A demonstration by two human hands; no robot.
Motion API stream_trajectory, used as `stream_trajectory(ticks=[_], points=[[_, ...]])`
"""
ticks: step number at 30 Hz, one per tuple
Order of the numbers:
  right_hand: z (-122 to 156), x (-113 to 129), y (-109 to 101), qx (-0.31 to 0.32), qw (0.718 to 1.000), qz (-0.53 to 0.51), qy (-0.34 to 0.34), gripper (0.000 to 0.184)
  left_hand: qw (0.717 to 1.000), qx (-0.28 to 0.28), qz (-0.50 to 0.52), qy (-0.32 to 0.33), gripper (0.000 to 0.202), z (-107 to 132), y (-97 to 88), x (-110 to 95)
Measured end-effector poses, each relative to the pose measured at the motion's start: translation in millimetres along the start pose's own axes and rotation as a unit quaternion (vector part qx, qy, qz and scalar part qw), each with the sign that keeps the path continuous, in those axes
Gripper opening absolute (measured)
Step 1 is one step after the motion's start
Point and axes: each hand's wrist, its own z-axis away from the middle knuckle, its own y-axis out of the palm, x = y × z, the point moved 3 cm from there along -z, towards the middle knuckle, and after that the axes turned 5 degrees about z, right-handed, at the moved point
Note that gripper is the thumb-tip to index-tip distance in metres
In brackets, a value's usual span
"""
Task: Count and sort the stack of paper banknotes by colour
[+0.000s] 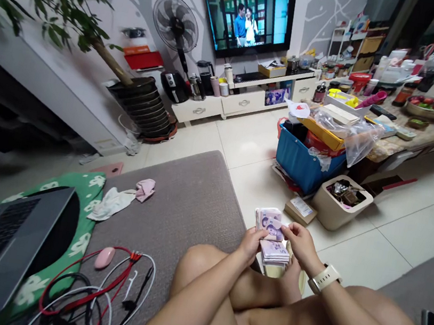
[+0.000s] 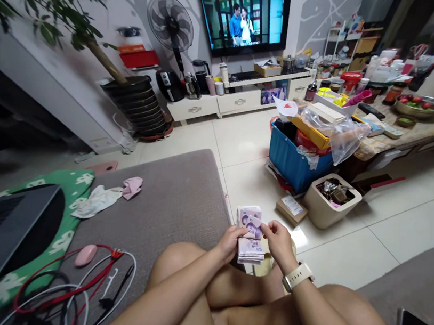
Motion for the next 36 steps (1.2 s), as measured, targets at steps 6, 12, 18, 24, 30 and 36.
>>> stream_trajectory(ticks=[6, 12, 18, 24, 30, 36], points=[[0, -1, -1, 0.001, 1.0, 0.006, -0.009, 0.039, 1.0, -0.014, 0.007, -0.004, 0.031, 0, 0.1, 2], [4, 8, -1, 0.0, 1.0, -0.011, -0.022, 0.041, 1.0, -0.011, 0.027, -0.008, 0.037, -2, 0.2, 1], [9, 19, 1, 0.037, 0.997, -0.048, -0.057, 0.037, 0.998, -0.014, 0.066, 0.011, 0.031, -6, -1.1, -2], [12, 31, -1, 0.05, 0.992, -0.09, -0.074, 0.032, 0.998, -0.025, 0.049, 0.006, 0.031, -8, 1.6, -2], [13, 37, -2, 0.061, 0.99, -0.108, -0.064, 0.031, 0.999, -0.028, 0.044, 0.007, 0.029, -7, 4.9, -5], [14, 39, -4, 0.075, 0.993, -0.059, -0.063, 0.04, 0.998, -0.015, 0.061, -0.005, 0.026, -6, 7.0, -6]])
